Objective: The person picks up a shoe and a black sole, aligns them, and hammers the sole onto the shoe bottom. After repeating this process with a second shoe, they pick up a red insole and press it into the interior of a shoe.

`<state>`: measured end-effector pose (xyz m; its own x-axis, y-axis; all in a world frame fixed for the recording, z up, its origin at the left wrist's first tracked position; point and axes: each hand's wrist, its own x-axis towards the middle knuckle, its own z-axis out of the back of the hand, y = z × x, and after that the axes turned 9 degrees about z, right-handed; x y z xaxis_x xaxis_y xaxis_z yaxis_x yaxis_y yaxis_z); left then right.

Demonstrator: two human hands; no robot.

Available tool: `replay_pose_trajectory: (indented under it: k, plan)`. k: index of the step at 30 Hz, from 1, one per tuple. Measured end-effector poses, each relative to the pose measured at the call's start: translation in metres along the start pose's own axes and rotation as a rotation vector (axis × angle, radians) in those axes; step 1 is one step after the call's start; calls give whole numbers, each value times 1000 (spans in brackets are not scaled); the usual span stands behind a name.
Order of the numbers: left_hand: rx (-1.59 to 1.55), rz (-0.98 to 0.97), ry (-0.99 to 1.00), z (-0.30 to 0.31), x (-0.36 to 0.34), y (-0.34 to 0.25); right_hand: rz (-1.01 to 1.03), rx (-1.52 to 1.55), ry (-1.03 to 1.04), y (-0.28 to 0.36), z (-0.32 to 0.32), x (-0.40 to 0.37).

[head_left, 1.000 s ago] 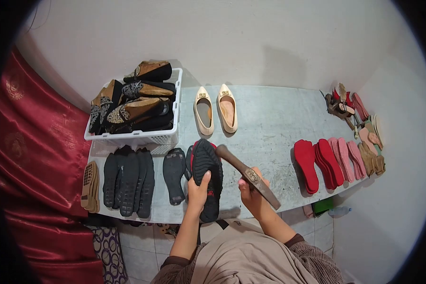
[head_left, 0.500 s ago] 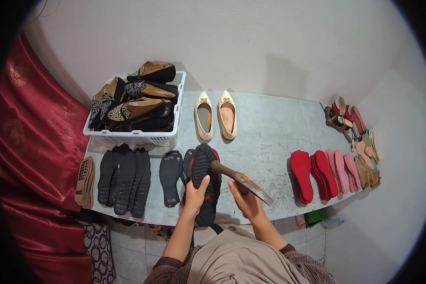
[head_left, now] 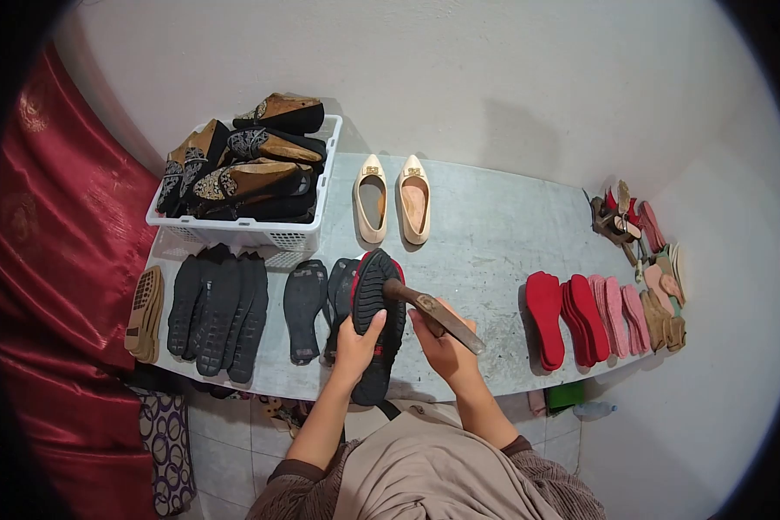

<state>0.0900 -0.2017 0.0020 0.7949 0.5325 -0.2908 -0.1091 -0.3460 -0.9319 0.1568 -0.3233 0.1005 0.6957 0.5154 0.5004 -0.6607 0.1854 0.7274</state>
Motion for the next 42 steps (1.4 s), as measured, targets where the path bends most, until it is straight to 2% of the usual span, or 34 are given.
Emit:
replay_pose_trajectory:
  k: [1,3,5,7,9,11,13,15,16,19,20,21,23,25,27,29,30,31,33,35,37,39,40,42]
  plan:
    - [-27,0,-3,0,0,1,0,-1,7,3,1,-1]
    - [-17,-2,-33,-1,1,-3,-2,124,-136,12,2,-7]
    - [3,9,-62,0,-6,-3,-84,107,-58,4,-1,-17]
    - [85,32,-106,-2,-3,-10,56,-19,35,2,-7,-6]
    - [62,13,-103,1,2,1,42,1,20,6,-9,-7]
    - [-4,0,-72,-1,2,0,164,-26,-113,9,-6,-11]
    - [-15,34,-77,0,-1,-2,135,38,-148,12,-9,-14]
    - [118,4,-146,-2,-3,-10,98,18,-77,12,-14,-9]
    - [58,-23,-95,-3,-2,-11,70,-4,52,8,-14,-5]
    - [48,-5,-97,-1,0,-7,165,-68,29,9,-9,-6]
    - [175,-26,-140,1,-1,-5,80,-2,-4,16,-4,-8]
    - [175,-8,-141,3,-2,-3,65,-3,5,16,-4,-11]
    - [15,29,-100,4,0,-2,99,12,-40,15,-4,-8]
    - [40,12,-127,0,0,-9,99,-15,11,7,-6,-3]
    - [-2,-32,-109,-2,3,-5,105,-149,176,3,1,1]
    - [-28,12,-96,1,5,-4,152,-194,160,11,11,6]
    - [-40,61,-79,2,2,-3,164,-139,74,17,14,8]
    - [-37,70,-82,2,1,-4,177,-83,-19,20,16,10]
    - [68,35,-123,0,1,-13,143,-61,-46,19,7,16]
    - [53,23,-102,-3,1,-20,150,-73,205,7,-1,20]
    - [32,17,-87,-3,2,-19,74,-38,204,6,1,19]
    - [-33,11,-103,4,5,-10,151,-54,25,4,1,15]
    - [-46,29,-108,8,6,-8,84,-13,-25,2,-2,10]
    - [-95,36,-85,9,4,-9,50,-24,30,0,-7,10]
